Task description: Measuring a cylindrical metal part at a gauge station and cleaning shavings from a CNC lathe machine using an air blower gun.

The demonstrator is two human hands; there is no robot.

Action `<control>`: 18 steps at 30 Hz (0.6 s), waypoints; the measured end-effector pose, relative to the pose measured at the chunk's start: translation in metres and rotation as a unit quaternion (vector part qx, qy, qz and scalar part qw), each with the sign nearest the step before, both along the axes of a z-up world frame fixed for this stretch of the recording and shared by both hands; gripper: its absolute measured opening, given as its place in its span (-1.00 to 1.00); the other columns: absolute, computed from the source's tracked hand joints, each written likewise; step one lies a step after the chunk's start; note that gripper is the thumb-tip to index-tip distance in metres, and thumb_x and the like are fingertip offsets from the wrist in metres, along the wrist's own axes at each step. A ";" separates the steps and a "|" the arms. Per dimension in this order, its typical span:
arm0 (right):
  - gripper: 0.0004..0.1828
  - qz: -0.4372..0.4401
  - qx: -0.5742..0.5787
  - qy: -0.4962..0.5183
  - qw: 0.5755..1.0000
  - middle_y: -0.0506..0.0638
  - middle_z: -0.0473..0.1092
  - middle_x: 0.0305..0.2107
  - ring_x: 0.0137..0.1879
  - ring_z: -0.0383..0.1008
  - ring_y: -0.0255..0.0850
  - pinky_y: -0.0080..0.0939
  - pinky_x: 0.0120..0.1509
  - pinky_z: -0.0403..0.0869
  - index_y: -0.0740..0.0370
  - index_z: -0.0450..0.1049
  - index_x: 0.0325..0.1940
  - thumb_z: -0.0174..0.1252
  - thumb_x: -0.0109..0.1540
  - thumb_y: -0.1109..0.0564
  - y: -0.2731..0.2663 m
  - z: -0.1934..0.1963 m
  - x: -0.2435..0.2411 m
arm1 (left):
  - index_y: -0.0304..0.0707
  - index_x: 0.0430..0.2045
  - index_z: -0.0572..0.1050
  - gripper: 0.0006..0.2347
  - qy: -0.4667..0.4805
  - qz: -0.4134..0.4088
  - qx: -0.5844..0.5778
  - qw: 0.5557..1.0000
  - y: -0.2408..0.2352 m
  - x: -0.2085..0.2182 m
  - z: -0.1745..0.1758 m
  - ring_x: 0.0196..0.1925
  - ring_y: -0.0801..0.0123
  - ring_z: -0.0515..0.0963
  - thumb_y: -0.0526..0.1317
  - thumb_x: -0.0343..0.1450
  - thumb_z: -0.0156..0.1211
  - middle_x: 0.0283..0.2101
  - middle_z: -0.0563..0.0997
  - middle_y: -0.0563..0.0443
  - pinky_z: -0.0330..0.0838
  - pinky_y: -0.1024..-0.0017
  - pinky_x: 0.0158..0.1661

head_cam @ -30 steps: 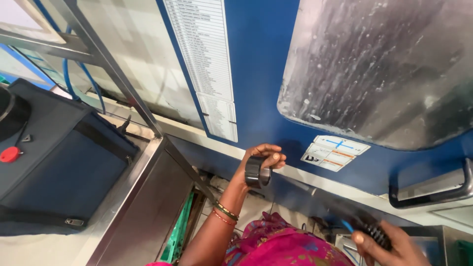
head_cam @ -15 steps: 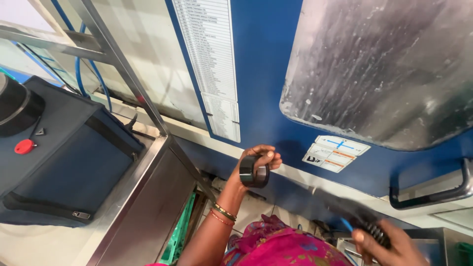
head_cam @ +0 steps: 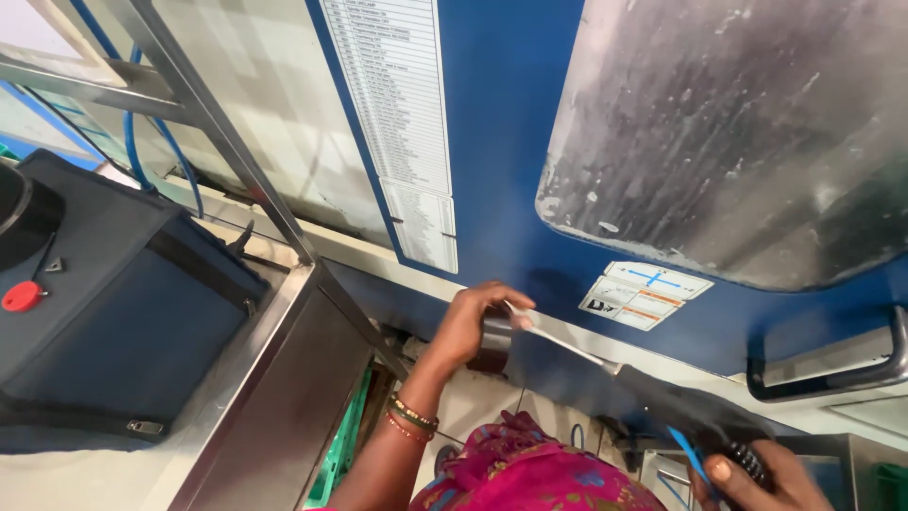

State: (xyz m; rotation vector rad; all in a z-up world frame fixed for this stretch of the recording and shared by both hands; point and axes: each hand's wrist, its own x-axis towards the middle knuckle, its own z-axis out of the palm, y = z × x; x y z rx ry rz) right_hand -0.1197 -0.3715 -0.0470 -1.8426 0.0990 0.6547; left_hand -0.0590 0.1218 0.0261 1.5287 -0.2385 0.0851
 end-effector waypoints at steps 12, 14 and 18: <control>-0.41 0.008 0.000 -0.049 0.999 0.18 0.47 -0.44 -0.37 0.52 -0.08 -0.07 -0.33 0.54 0.35 0.44 0.13 0.43 0.17 -0.04 0.093 0.051 -0.017 | -0.49 -0.18 0.61 -0.74 0.179 0.128 -0.222 0.950 0.032 -0.019 -0.018 -0.25 0.43 0.65 -0.26 0.35 0.38 -0.25 0.69 -0.01 0.49 0.49 -0.15; -0.44 -0.025 -0.013 -0.043 0.999 0.20 0.45 -0.48 -0.40 0.48 -0.05 -0.03 -0.36 0.52 0.40 0.44 0.08 0.41 0.18 -0.03 0.115 0.062 -0.019 | -0.50 -0.13 0.61 -0.70 0.159 0.114 -0.246 0.949 0.038 -0.025 -0.006 -0.24 0.48 0.61 -0.24 0.34 0.41 -0.25 0.66 0.03 0.48 0.50 -0.14; -0.48 -0.003 -0.087 -0.028 0.996 0.18 0.44 -0.54 -0.46 0.49 -0.08 -0.06 -0.40 0.52 0.35 0.47 0.05 0.40 0.16 -0.03 0.145 0.072 -0.028 | -0.46 0.05 0.59 -0.57 0.122 0.087 -0.286 0.947 0.051 -0.030 0.003 -0.23 0.53 0.57 -0.19 0.32 0.41 -0.24 0.65 0.07 0.46 0.53 -0.11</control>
